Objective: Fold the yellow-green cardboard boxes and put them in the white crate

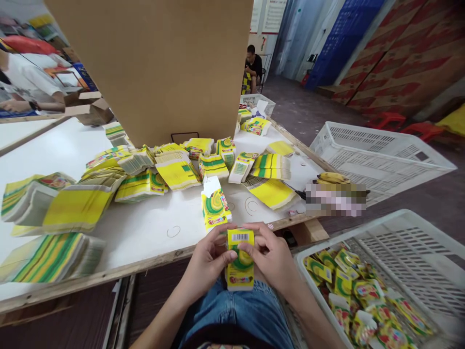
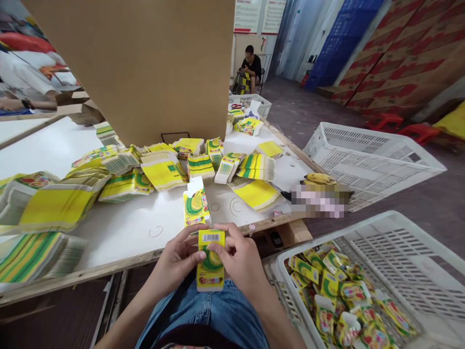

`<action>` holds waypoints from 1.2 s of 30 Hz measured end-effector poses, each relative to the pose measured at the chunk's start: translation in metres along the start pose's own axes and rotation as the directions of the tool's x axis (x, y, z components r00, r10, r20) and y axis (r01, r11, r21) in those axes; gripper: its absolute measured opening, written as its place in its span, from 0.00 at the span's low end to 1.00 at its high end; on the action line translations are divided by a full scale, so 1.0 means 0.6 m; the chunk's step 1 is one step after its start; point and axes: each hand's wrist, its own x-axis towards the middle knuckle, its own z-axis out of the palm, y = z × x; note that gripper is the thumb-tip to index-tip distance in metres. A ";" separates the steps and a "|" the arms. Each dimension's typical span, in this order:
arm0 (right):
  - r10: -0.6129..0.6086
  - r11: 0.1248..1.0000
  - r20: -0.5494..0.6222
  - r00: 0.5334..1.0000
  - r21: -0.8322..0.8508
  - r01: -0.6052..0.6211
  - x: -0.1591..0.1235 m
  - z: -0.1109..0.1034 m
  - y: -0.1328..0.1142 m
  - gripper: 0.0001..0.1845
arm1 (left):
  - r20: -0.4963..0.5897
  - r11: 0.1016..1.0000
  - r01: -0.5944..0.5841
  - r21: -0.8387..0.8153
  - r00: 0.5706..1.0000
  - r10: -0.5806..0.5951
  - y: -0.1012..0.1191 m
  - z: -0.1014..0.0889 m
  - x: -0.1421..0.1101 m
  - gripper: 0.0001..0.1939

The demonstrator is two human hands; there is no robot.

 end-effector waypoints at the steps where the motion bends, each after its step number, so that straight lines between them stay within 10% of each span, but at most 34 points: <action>1: -0.020 1.000 -0.031 0.999 0.014 0.021 -0.002 0.001 0.002 0.15 | 0.002 1.000 0.001 0.003 1.000 -0.001 -0.001 0.004 0.001 0.23; 8: -0.195 0.981 -0.325 0.925 -0.045 0.190 -0.032 -0.052 0.016 0.06 | -0.022 0.929 -0.122 0.350 0.990 0.138 -0.004 0.021 0.006 0.21; 13: -0.302 0.829 -0.586 0.752 -0.550 -0.096 -0.056 -0.141 0.043 0.19 | -0.103 0.502 -0.116 0.857 0.916 0.387 -0.003 -0.033 0.021 0.32; 17: -0.094 0.950 -0.430 0.898 -0.307 -0.048 -0.019 -0.087 0.060 0.19 | 0.016 0.405 -0.144 0.903 0.953 0.302 -0.020 -0.044 0.025 0.37; 24: 0.137 0.988 -0.277 0.951 0.103 -0.112 0.081 0.054 0.057 0.21 | 0.052 0.526 -0.196 0.827 0.960 0.276 -0.014 -0.037 0.013 0.30; 30: 0.269 0.754 -0.189 0.944 0.651 -0.084 0.050 0.048 0.034 0.21 | -0.401 0.910 -0.251 0.331 0.835 0.377 -0.002 -0.031 0.016 0.24; 36: 0.338 0.531 0.019 0.941 0.821 -0.207 0.020 0.071 0.009 0.19 | -0.251 0.967 -0.061 -0.247 0.968 -0.003 -0.010 -0.022 0.032 0.23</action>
